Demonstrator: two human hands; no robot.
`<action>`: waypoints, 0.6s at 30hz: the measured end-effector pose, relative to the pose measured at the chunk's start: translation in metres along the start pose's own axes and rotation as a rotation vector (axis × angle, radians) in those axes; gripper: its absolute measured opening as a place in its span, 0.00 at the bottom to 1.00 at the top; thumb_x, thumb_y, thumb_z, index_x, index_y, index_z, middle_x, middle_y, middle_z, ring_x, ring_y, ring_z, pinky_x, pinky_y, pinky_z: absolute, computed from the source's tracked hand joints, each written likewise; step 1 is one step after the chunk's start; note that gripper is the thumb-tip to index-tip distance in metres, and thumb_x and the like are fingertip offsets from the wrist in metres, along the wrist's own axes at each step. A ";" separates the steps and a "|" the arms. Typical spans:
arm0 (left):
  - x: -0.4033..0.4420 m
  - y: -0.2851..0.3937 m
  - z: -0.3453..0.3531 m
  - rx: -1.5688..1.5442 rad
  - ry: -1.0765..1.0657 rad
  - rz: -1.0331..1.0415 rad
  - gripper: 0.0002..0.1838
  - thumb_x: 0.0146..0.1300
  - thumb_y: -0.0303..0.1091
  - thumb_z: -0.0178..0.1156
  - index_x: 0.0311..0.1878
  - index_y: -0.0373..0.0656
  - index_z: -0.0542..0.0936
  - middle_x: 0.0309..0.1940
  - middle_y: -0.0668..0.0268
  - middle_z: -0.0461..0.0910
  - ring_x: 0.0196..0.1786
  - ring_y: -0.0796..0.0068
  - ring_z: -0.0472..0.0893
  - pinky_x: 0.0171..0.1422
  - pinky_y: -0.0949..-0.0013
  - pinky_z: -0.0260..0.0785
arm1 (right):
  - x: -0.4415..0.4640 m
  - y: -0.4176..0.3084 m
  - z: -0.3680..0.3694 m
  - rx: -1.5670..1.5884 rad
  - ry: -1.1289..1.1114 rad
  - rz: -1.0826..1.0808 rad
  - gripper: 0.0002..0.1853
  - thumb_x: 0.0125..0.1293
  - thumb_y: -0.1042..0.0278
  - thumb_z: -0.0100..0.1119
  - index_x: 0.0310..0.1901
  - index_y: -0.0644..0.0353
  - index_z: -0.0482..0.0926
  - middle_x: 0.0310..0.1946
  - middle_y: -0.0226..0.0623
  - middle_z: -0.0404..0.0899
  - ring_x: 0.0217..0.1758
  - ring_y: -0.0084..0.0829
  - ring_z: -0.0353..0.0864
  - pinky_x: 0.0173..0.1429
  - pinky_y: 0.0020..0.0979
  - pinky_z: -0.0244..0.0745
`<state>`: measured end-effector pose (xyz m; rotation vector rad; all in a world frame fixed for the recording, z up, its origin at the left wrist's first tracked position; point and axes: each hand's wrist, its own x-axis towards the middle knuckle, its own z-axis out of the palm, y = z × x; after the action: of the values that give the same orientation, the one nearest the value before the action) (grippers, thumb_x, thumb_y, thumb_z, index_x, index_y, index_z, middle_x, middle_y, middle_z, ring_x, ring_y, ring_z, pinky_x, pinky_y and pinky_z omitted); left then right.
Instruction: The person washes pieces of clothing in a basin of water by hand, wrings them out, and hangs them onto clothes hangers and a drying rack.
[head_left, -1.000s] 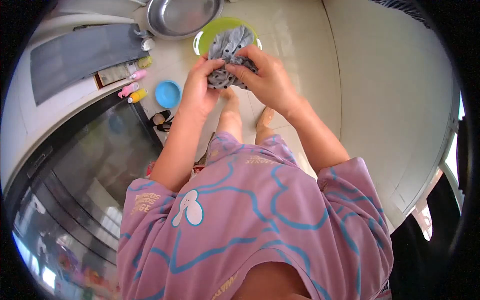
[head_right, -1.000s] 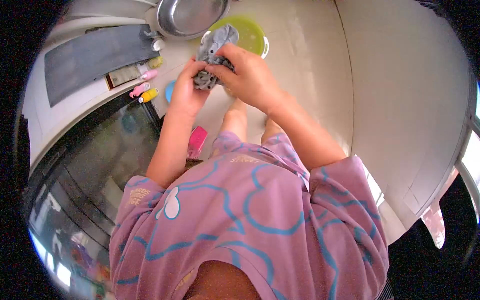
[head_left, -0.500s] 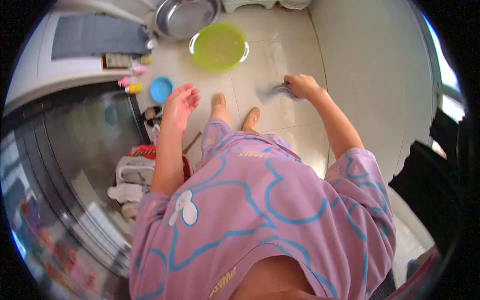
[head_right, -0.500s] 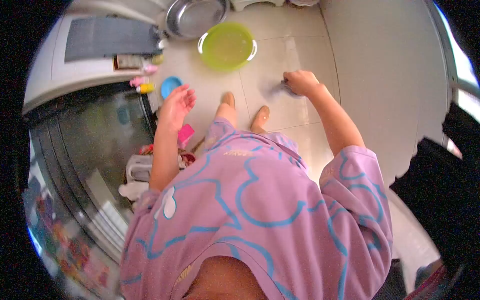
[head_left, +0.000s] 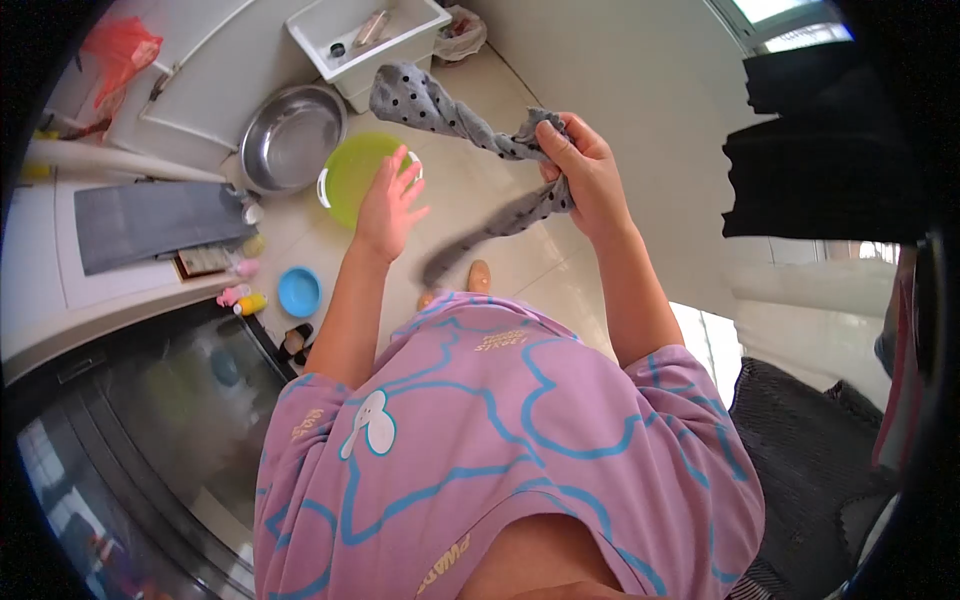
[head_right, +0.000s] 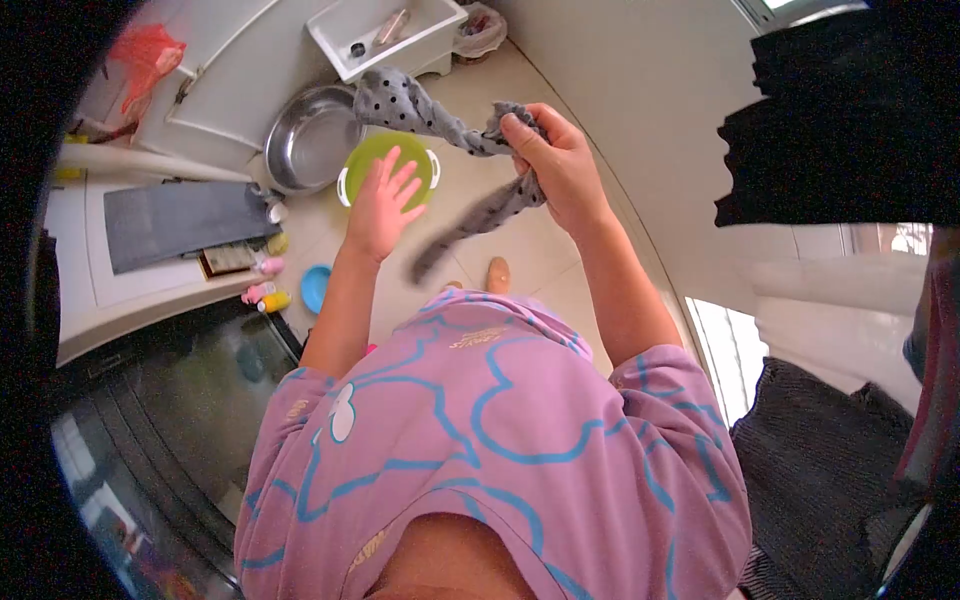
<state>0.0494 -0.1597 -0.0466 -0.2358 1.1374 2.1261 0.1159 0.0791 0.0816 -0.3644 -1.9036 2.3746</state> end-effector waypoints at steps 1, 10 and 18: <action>0.009 0.002 0.000 -0.042 -0.069 -0.052 0.43 0.66 0.66 0.48 0.77 0.57 0.49 0.75 0.58 0.52 0.75 0.53 0.54 0.75 0.41 0.43 | -0.007 -0.003 0.002 0.001 0.008 -0.025 0.10 0.68 0.60 0.62 0.40 0.58 0.78 0.25 0.20 0.70 0.27 0.12 0.65 0.30 0.18 0.59; 0.002 -0.017 0.034 0.177 -0.111 0.087 0.35 0.71 0.50 0.51 0.75 0.44 0.55 0.74 0.55 0.57 0.77 0.61 0.55 0.79 0.56 0.45 | -0.046 -0.019 -0.006 -0.462 0.144 -0.185 0.09 0.62 0.62 0.66 0.37 0.58 0.83 0.24 0.26 0.75 0.29 0.20 0.73 0.35 0.25 0.71; -0.036 -0.013 0.091 0.746 -0.752 0.311 0.39 0.55 0.29 0.67 0.70 0.39 0.62 0.67 0.60 0.65 0.70 0.67 0.62 0.73 0.63 0.51 | -0.100 0.003 0.017 -1.079 0.156 -0.286 0.11 0.60 0.54 0.61 0.40 0.47 0.82 0.35 0.36 0.84 0.38 0.44 0.83 0.41 0.44 0.76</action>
<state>0.0988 -0.1008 0.0154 1.0418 1.4209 1.6138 0.2090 0.0417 0.0961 -0.2724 -2.7251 0.9426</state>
